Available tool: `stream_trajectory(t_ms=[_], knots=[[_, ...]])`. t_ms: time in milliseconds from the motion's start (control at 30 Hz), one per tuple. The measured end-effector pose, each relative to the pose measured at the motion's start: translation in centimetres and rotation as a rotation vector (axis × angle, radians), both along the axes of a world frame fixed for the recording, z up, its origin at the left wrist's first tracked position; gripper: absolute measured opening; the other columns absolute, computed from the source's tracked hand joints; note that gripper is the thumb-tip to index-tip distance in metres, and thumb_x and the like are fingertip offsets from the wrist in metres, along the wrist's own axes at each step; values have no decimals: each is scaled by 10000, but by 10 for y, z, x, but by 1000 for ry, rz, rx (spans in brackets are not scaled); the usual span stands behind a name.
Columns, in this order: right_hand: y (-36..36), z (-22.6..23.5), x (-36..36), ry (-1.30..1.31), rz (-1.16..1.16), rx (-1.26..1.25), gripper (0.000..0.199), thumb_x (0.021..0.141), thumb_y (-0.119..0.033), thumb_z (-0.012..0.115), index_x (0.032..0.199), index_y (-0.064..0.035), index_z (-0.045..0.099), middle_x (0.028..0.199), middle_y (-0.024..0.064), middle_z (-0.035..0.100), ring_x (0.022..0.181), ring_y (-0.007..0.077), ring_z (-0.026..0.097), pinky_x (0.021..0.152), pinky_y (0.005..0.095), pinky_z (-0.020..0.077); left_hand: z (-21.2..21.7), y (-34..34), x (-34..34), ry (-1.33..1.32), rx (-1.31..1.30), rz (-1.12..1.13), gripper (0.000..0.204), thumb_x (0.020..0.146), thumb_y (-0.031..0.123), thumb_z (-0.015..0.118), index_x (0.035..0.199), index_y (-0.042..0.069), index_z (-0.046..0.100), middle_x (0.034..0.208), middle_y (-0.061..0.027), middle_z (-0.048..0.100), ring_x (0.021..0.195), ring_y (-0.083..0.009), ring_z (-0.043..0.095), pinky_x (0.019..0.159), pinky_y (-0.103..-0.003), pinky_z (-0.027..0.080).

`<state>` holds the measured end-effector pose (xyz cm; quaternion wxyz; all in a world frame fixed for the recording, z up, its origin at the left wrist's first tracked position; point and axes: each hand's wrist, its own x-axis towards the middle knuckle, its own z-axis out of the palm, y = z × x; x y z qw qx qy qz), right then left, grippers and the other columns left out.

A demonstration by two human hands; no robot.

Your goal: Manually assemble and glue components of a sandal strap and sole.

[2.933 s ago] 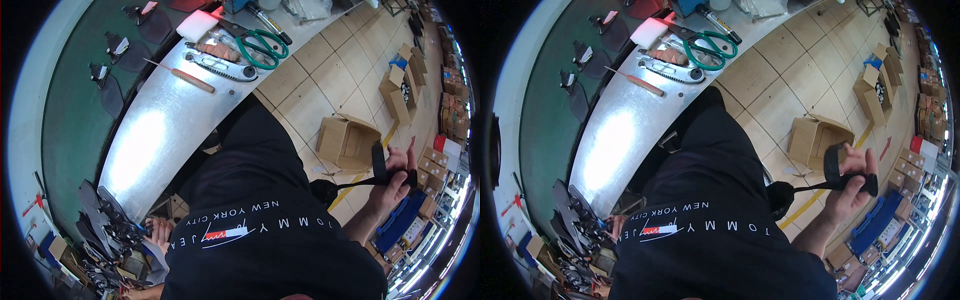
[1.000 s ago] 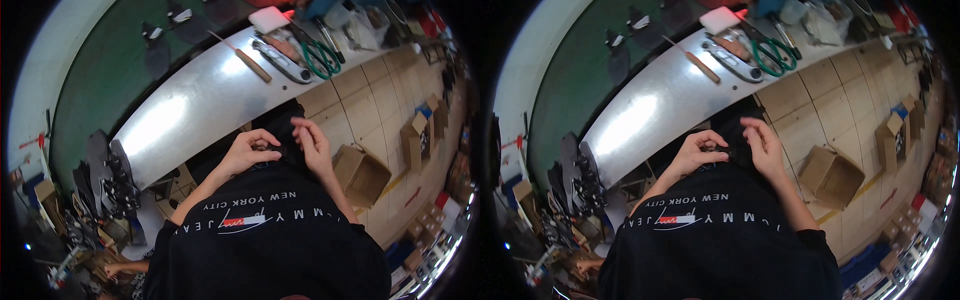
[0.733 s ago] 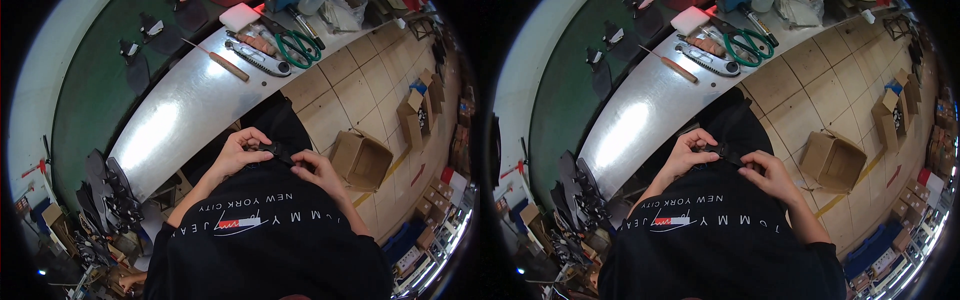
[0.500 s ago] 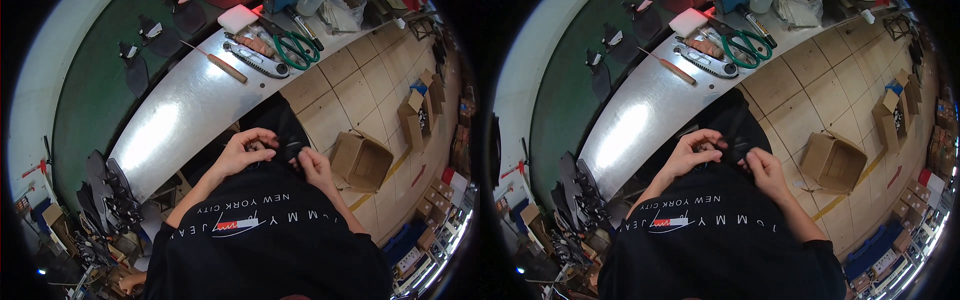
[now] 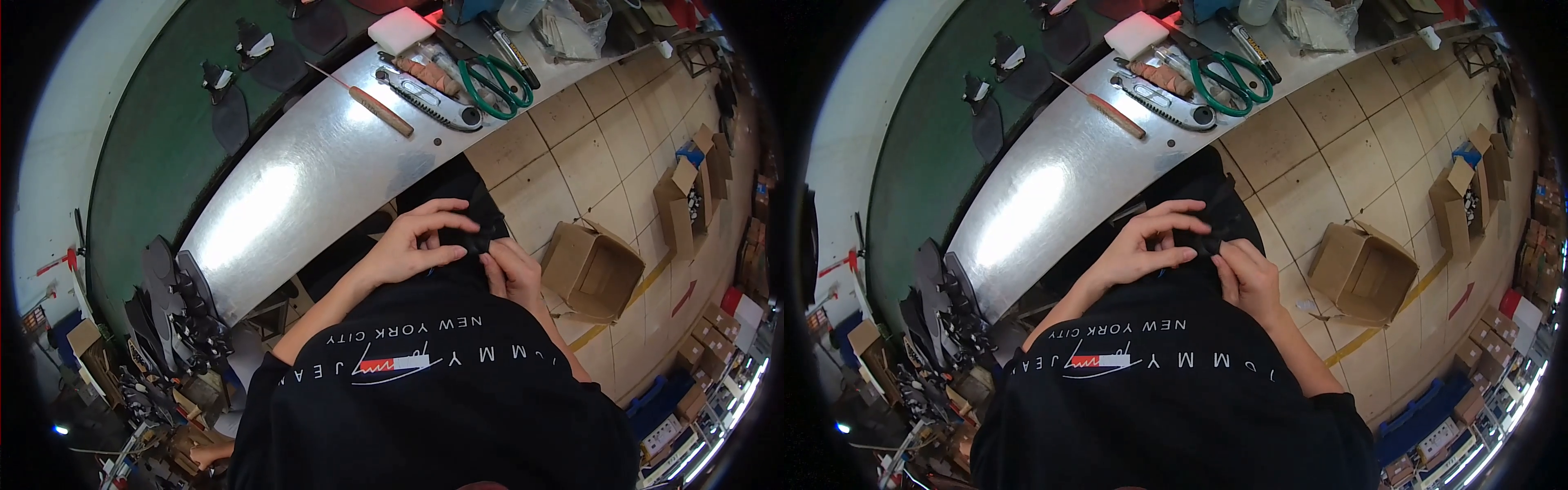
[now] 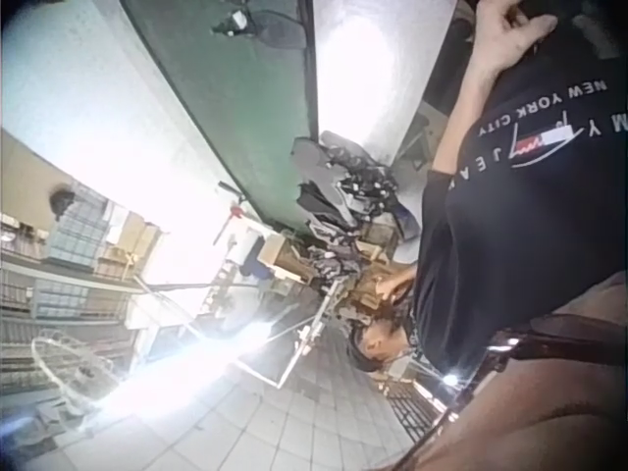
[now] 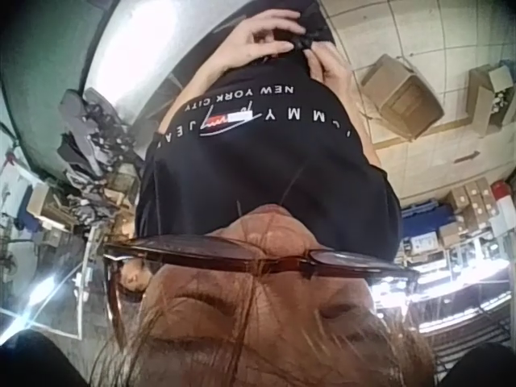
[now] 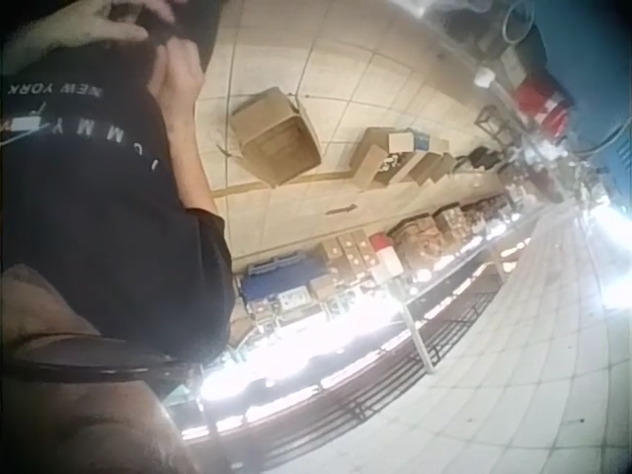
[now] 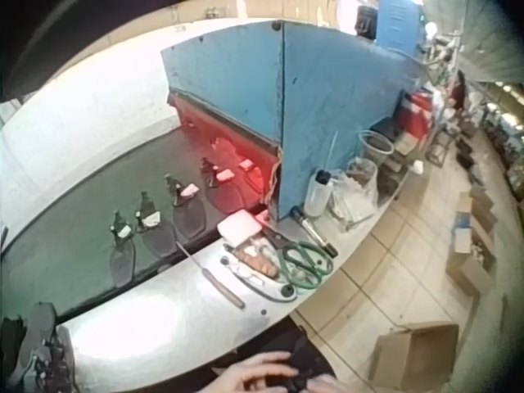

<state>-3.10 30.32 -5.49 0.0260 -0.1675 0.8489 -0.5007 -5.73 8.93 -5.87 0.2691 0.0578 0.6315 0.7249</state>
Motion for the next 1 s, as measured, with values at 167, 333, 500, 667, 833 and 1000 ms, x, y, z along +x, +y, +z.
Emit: stream_trajectory(t_ms=[167,333,500,667,833,1000], knots=[[0,-3,-1,79,-103,-2,151,818,50,617,968,38,636,846,149,622,673,251,617,585,277,470,4,-1,3,261,-207,84,117,789,117,748,757,9,715,1144,-110,626,612,-55,558,553,-196,424],[1,-6,-5,117,-162,2,151,813,63,606,960,47,636,867,158,620,675,256,611,590,277,472,1,-4,-1,38,12,-148,152,842,116,703,929,-7,679,736,-61,682,621,-63,602,556,-199,410],[2,-9,-10,28,-169,-99,152,801,74,599,944,49,640,876,129,617,683,214,592,602,257,455,-6,10,-4,-101,-7,17,345,854,184,707,1151,25,634,743,-11,695,556,0,445,502,-185,348],[1,-12,-14,-17,-65,-174,154,812,76,588,954,48,640,847,109,598,672,184,574,591,239,433,-10,12,-6,-154,47,-10,393,847,199,723,1178,12,624,916,-1,654,574,2,414,484,-176,340],[-1,-22,-1,-250,-155,-315,144,845,72,565,974,20,606,795,32,575,627,61,510,551,192,386,-14,14,-5,-274,145,48,369,851,191,718,1153,4,617,921,8,626,574,8,447,443,-170,341],[4,-21,2,-461,-88,-379,111,866,55,563,947,-18,541,771,-32,546,613,-14,454,535,147,338,-18,13,-10,-401,125,10,282,855,186,711,1040,-9,625,868,-3,645,563,5,474,430,-169,331]])
